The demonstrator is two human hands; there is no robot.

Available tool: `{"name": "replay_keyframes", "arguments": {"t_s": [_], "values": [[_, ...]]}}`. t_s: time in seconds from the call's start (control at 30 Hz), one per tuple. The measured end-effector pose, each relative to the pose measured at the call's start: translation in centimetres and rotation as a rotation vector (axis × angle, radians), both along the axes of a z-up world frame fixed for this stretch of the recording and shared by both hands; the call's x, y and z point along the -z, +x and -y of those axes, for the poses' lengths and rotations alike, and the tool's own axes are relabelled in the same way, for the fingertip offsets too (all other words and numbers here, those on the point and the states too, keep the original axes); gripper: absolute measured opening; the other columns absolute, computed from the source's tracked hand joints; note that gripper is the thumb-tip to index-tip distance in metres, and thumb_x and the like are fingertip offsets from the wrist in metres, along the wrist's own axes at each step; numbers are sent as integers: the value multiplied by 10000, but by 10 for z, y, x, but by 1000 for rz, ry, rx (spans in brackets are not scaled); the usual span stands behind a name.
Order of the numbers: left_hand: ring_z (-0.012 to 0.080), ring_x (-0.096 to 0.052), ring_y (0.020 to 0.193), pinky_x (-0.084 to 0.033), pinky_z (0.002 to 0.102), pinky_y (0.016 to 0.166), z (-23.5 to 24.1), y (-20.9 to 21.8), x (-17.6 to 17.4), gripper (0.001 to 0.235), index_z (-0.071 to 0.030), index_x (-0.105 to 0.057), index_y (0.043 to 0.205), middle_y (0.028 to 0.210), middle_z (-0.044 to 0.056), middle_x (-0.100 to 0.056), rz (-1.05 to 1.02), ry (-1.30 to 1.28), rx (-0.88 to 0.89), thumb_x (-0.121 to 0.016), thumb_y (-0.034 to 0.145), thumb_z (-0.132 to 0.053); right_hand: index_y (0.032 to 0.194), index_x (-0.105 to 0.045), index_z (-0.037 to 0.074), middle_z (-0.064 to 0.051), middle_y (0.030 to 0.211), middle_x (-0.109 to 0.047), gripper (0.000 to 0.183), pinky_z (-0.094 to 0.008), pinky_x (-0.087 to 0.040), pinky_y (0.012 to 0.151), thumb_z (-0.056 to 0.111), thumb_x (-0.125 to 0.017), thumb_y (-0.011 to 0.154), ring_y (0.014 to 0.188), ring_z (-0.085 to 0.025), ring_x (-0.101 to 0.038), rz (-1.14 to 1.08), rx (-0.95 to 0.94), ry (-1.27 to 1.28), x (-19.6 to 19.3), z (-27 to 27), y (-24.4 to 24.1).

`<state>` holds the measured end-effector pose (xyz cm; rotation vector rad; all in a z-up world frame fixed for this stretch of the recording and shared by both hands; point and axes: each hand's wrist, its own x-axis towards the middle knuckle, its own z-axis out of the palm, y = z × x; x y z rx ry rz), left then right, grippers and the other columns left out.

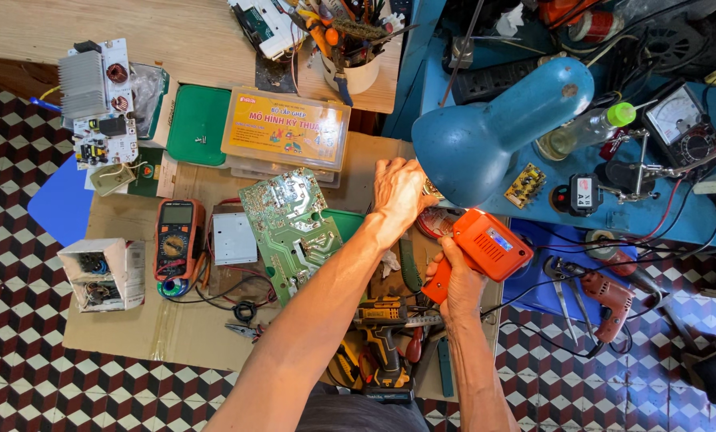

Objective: The person inspects a green circuit board, then uses a hot air gun and a soldering iron to work on specific components. They flip the board over to check the other side and continue heating and soldering.

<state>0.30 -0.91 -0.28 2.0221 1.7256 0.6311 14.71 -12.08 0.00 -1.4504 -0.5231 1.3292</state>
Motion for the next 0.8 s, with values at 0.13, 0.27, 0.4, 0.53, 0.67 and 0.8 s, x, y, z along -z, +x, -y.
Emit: {"name": "replay_keyframes", "arguments": {"t_s": [0.13,0.27,0.4,0.53,0.67,0.8], "values": [[269,-604,1077,-375,479,1009,0,0,0,518,-59,-757,1068,1087,82,-717,-13,-17,1,-908,648,-323,995,-679,38,-46,707,-619,174,-298,-524,438,136,-763,878,510,-159,-625,8,3,-4,-2,0,-1],[267,-605,1091,-375,477,1020,3,0,-2,476,-62,-769,1038,1098,78,-717,-3,-8,1,-903,659,-318,1028,-648,40,-49,704,-617,204,-296,-521,434,117,-764,879,508,-158,-622,15,-6,14,-8,1,-2],[267,-606,1077,-379,470,1013,2,-1,-7,491,-93,-769,1090,1065,73,-718,35,-64,-2,-896,662,-298,1049,-651,31,-55,711,-622,203,-287,-520,441,103,-755,890,504,-154,-615,47,-25,71,-14,1,1],[272,-607,1064,-377,478,1000,5,0,-7,474,-90,-776,1063,1082,75,-717,27,5,-1,-900,648,-284,1037,-670,6,-64,724,-634,186,-287,-527,449,95,-755,897,509,-155,-619,116,-53,55,-12,3,4],[269,-605,1086,-382,468,1008,2,0,-5,456,-80,-771,1038,1092,76,-716,15,-15,-5,-906,661,-297,1040,-659,19,-57,724,-638,192,-282,-531,449,107,-750,896,511,-146,-622,83,-66,38,-10,2,2],[279,-608,1079,-380,477,1000,3,-1,-2,496,-54,-755,1085,1102,89,-713,20,28,10,-903,677,-297,1042,-666,20,-54,722,-633,188,-280,-530,448,102,-750,895,509,-145,-623,79,-42,64,-13,1,2]]}}
